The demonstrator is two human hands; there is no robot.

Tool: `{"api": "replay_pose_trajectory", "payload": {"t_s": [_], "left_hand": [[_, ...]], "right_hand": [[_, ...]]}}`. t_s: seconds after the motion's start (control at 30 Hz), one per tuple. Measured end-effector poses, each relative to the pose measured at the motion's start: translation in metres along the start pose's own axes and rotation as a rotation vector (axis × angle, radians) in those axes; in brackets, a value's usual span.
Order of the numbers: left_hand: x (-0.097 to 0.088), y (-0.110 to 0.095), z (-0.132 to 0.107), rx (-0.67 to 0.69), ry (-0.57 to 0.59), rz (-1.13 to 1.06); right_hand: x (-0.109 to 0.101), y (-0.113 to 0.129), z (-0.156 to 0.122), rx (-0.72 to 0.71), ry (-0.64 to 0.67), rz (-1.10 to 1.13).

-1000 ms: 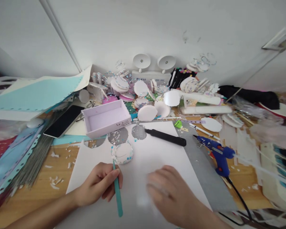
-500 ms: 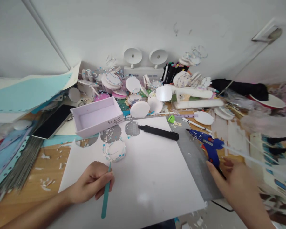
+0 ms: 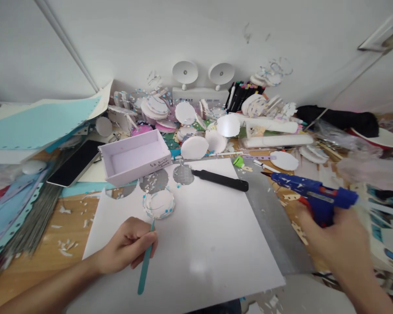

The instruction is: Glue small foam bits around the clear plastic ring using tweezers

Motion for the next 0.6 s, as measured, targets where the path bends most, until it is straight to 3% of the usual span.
{"api": "replay_pose_trajectory", "payload": {"t_s": [0.07, 0.13, 0.2, 0.3, 0.37, 0.47, 0.6], "left_hand": [[0.000, -0.002, 0.000, 0.004, 0.001, -0.006], [0.000, -0.003, 0.001, 0.008, -0.002, 0.000], [0.000, -0.003, 0.002, -0.002, -0.009, 0.010], [-0.001, -0.002, 0.003, -0.019, -0.003, 0.020], [0.000, -0.002, 0.003, -0.026, 0.013, 0.024], [0.000, -0.003, 0.003, -0.019, 0.024, 0.016], [0.000, -0.001, 0.003, -0.010, 0.034, 0.025]], "right_hand": [[-0.003, 0.017, 0.002, 0.140, 0.055, -0.012], [0.000, 0.047, 0.003, 0.121, 0.074, 0.043], [0.008, 0.084, 0.002, -0.008, 0.044, 0.195], [0.020, 0.138, -0.006, -0.316, -0.036, 0.488], [0.031, 0.160, -0.013, -0.439, -0.024, 0.650], [0.049, 0.170, -0.022, -0.461, 0.068, 0.789], [0.066, 0.164, -0.028, -0.406, 0.159, 0.844]]}}
Point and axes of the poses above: each hand's wrist, its own z-axis towards the middle knuckle, its own x-axis out of the palm, y = z × x, the point moved 6 cm from there along z, towards the middle knuckle, and after that the axes turned 15 degrees about -x, right-handed, at the moved point
